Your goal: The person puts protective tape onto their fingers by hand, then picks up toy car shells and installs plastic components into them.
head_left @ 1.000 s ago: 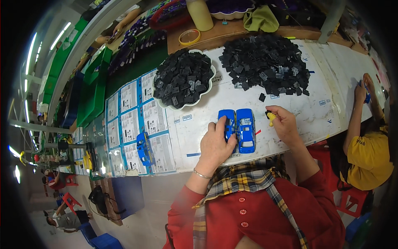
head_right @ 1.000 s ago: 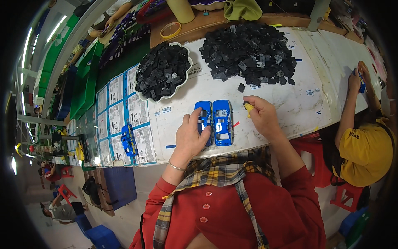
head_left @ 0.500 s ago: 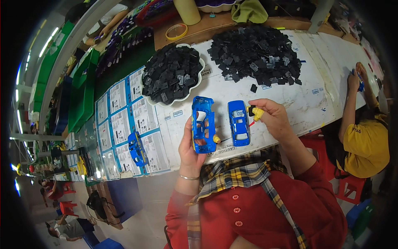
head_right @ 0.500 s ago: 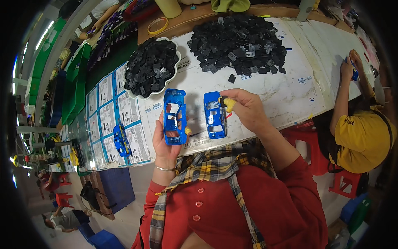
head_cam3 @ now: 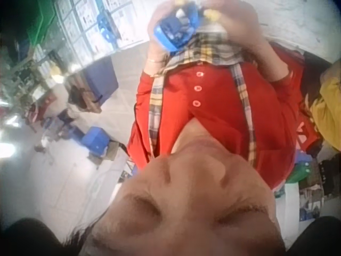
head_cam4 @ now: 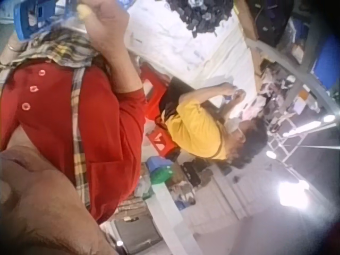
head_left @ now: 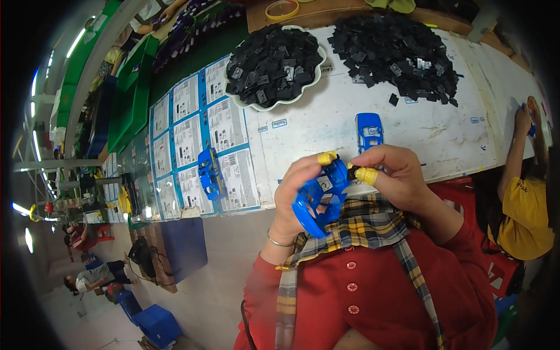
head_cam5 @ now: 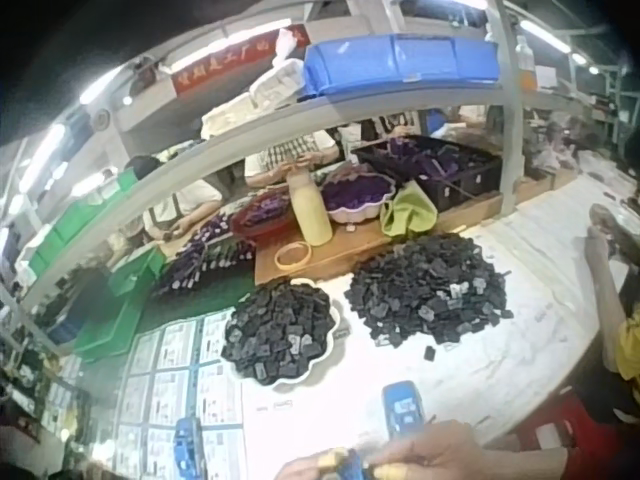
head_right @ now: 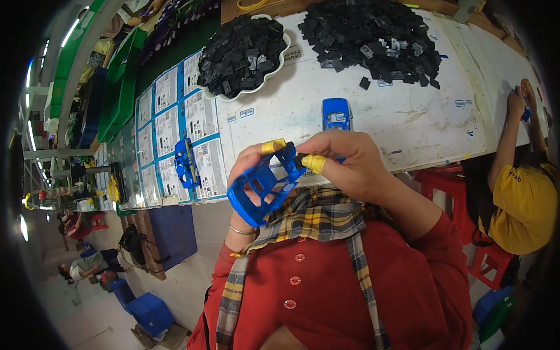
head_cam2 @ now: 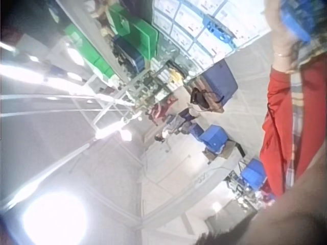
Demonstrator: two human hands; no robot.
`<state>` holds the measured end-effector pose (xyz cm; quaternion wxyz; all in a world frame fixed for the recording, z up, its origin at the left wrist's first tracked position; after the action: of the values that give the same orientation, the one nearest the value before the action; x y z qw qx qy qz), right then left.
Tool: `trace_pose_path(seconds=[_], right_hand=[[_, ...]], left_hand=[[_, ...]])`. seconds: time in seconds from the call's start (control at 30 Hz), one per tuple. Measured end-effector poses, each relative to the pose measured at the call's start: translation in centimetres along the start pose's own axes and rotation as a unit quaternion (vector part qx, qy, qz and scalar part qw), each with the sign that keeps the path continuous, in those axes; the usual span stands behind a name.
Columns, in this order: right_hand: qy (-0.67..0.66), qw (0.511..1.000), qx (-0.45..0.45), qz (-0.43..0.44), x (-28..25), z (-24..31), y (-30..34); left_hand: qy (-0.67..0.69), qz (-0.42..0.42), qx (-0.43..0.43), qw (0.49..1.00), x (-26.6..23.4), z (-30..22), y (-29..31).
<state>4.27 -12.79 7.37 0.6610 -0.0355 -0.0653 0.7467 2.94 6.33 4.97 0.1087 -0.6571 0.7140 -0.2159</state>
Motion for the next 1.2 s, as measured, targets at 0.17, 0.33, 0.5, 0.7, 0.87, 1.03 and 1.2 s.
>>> trace_pose_path(seconds=[0.17,0.33,0.5,0.7,0.87,1.03,1.2], right_hand=[[0.093,0.987,-0.13,0.021,0.7,2.1,0.2],[0.115,0.972,-0.196,0.059,1.7,2.4,0.1],[0.102,0.966,-0.227,0.073,2.4,2.9,0.3],[0.104,0.96,-0.244,0.086,2.5,2.9,0.5],[0.115,0.957,-0.248,0.097,2.5,3.0,0.6],[0.129,0.951,-0.265,0.095,2.5,3.2,0.8],[0.137,0.942,-0.288,0.106,2.4,3.6,0.9]], left_hand=[[0.029,0.004,0.079,0.996,0.6,-1.3,0.5],[0.021,-0.016,0.108,0.994,0.4,-1.3,0.7],[0.022,-0.011,0.124,0.992,0.6,-1.2,0.9],[-0.028,0.008,0.16,0.987,0.7,-1.6,0.3],[-0.031,0.003,0.165,0.986,0.9,-1.5,0.7],[-0.039,0.008,0.155,0.987,0.8,-1.3,0.8],[-0.047,0.014,0.164,0.985,1.1,-1.5,0.8]])
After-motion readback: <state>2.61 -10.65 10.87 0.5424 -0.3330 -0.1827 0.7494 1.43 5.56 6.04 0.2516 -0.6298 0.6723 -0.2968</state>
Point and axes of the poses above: each hand's wrist, its own y-axis away from the middle knuckle, its own x-axis out of the palm, z = x × y, the point moved 3 cm from there along -y, towards the middle knuckle, and after that the axes turned 12 degrees about -z, right-handed, at the moved point
